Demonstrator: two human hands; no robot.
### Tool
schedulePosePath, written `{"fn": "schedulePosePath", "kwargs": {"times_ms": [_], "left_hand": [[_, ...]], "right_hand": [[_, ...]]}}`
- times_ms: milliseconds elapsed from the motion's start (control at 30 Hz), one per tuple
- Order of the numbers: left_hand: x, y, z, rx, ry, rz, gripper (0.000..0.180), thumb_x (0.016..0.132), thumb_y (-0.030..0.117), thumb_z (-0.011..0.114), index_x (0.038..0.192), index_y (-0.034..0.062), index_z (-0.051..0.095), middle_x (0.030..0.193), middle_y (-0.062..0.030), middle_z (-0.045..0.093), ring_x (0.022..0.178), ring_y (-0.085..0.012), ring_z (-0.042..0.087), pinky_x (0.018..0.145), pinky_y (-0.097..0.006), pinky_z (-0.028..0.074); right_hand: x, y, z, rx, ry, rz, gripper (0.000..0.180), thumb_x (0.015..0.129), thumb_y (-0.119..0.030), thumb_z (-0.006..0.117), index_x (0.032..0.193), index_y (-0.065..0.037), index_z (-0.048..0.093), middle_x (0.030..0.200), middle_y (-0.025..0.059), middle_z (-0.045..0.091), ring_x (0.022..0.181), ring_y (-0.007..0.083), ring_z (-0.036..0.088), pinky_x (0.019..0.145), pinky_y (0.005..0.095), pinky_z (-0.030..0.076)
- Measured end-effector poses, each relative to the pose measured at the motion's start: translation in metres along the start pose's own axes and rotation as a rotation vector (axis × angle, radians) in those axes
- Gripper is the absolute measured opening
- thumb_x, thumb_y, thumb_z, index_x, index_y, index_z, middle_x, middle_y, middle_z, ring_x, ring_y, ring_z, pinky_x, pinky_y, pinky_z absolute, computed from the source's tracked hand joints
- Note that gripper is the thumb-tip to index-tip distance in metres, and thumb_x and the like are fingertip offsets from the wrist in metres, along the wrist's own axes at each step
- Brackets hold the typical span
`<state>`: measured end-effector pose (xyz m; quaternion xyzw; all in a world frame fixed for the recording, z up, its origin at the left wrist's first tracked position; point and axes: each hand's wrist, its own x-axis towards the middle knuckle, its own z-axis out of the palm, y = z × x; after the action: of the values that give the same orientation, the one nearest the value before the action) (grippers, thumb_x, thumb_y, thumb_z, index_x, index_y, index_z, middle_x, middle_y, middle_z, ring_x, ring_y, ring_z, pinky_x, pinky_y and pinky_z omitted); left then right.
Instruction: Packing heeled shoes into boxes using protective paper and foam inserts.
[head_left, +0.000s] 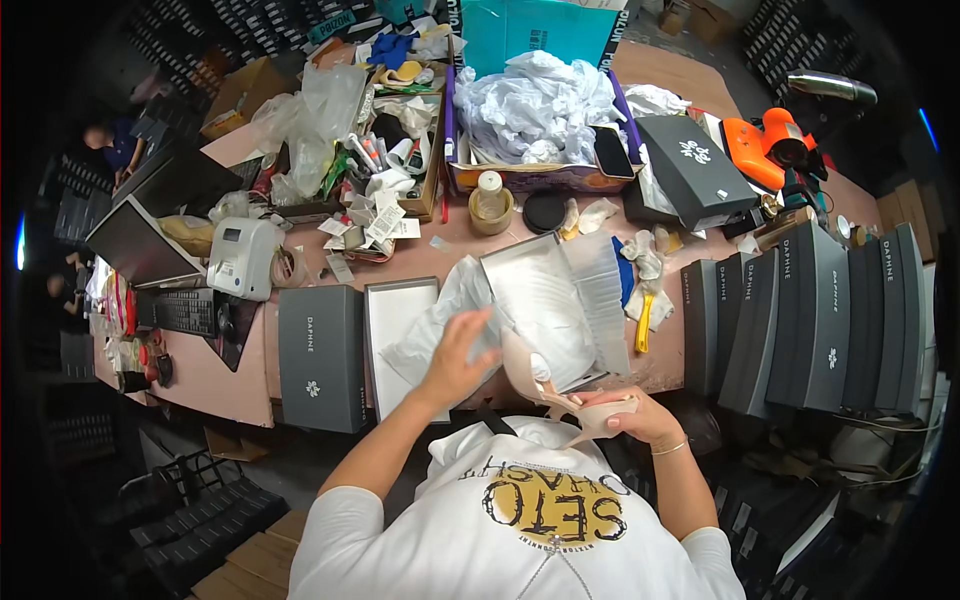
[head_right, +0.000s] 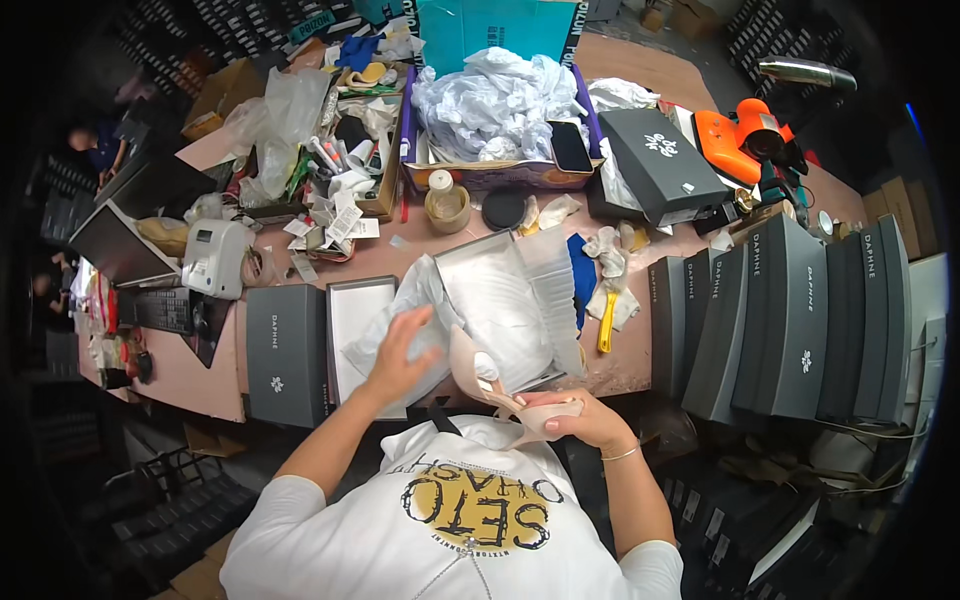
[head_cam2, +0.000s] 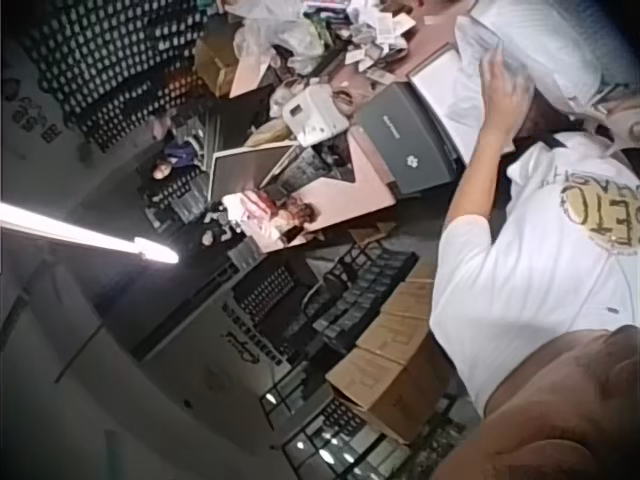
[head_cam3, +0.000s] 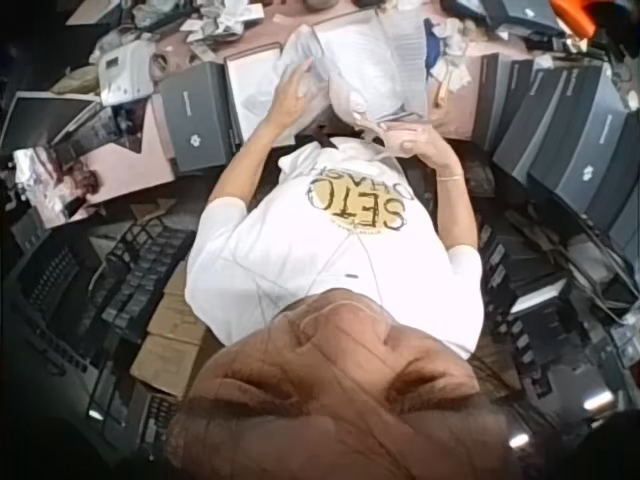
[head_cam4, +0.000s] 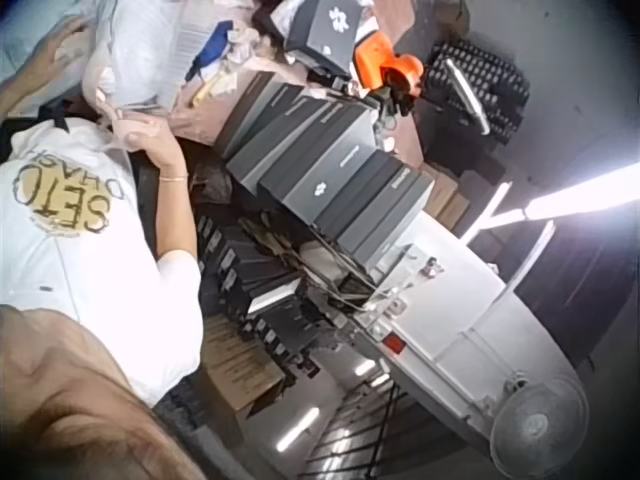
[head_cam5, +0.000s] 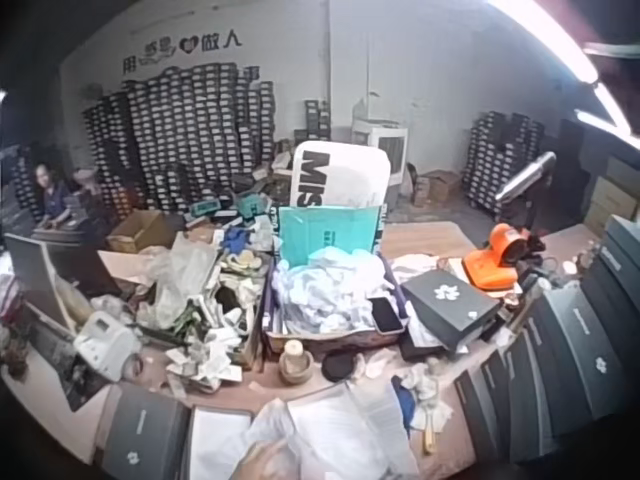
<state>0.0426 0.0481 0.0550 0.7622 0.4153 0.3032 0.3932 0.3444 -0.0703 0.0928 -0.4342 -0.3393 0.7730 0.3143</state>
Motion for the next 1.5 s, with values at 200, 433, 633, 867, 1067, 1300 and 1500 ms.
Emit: {"fn": "schedulePosePath", "kwargs": {"times_ms": [200,433,633,867,1067,1300,1500], "left_hand": [[0.027,-0.107,0.034,0.3,-0.075,-0.041,0.036,0.089,0.014,0.055,0.123,0.0048,0.049,0.087,-0.0114,0.06,0.076,-0.0263,0.063,0.07,-0.036,0.05],[0.057,-0.095,-0.074,-0.604,0.424,-0.379,0.017,0.094,0.018,0.05,0.086,0.0051,0.056,0.076,-0.0009,0.06,0.068,-0.0093,0.059,0.064,-0.025,0.048],[0.074,0.062,-0.008,0.169,-0.564,0.208,0.025,0.085,0.019,0.056,0.07,-0.0002,0.06,0.068,-0.0158,0.059,0.065,-0.0308,0.059,0.065,-0.041,0.047],[0.044,0.023,-0.024,0.611,-0.125,0.158,0.01,0.077,0.008,0.063,0.082,0.0029,0.057,0.084,-0.0118,0.053,0.087,-0.0303,0.057,0.068,-0.04,0.049],[0.023,0.026,-0.038,0.556,0.04,0.353,0.033,0.072,-0.003,0.061,0.104,0.0021,0.061,0.101,-0.0123,0.057,0.089,-0.0293,0.06,0.074,-0.037,0.052],[0.003,0.039,-0.068,0.583,0.066,0.104,0.056,0.072,-0.004,0.057,0.127,0.0012,0.047,0.124,-0.0148,0.049,0.092,-0.0319,0.062,0.073,-0.038,0.053],[-0.001,0.045,-0.058,0.383,-0.116,0.108,0.065,0.069,-0.005,0.053,0.133,-0.0037,0.038,0.139,-0.0169,0.036,0.096,-0.0344,0.059,0.076,-0.039,0.052]], "right_hand": [[-0.022,0.02,0.007,0.214,0.173,-0.053,0.064,0.068,-0.037,0.075,0.112,0.007,0.062,0.118,0.0171,0.061,0.105,0.0232,0.059,0.093,0.0327,0.046],[-0.013,0.039,0.003,0.697,0.308,-0.382,0.069,0.074,-0.054,0.063,0.12,-0.003,0.054,0.119,0.0152,0.058,0.108,0.0313,0.058,0.093,0.0497,0.047],[-0.018,0.017,-0.026,0.788,0.306,-0.687,0.067,0.075,-0.056,0.059,0.113,-0.001,0.059,0.118,0.017,0.059,0.102,0.0325,0.061,0.085,0.0453,0.052],[-0.039,0.024,-0.034,0.532,0.039,-0.641,0.073,0.069,-0.054,0.064,0.107,0.008,0.06,0.107,0.0302,0.06,0.095,0.0402,0.062,0.086,0.0477,0.051],[0.012,-0.009,0.011,0.432,0.03,-0.268,0.068,0.077,-0.044,0.064,0.117,0.01,0.053,0.112,0.0222,0.059,0.099,0.0308,0.062,0.086,0.0425,0.052],[0.09,0.003,0.032,0.93,0.251,-0.198,0.06,0.082,-0.047,0.058,0.123,-0.005,0.049,0.118,0.015,0.055,0.108,0.0292,0.056,0.086,0.0486,0.052],[0.068,0.024,0.027,1.068,0.201,-0.124,0.063,0.08,-0.055,0.056,0.121,-0.008,0.053,0.11,0.0123,0.06,0.089,0.0282,0.064,0.07,0.0441,0.059]]}}
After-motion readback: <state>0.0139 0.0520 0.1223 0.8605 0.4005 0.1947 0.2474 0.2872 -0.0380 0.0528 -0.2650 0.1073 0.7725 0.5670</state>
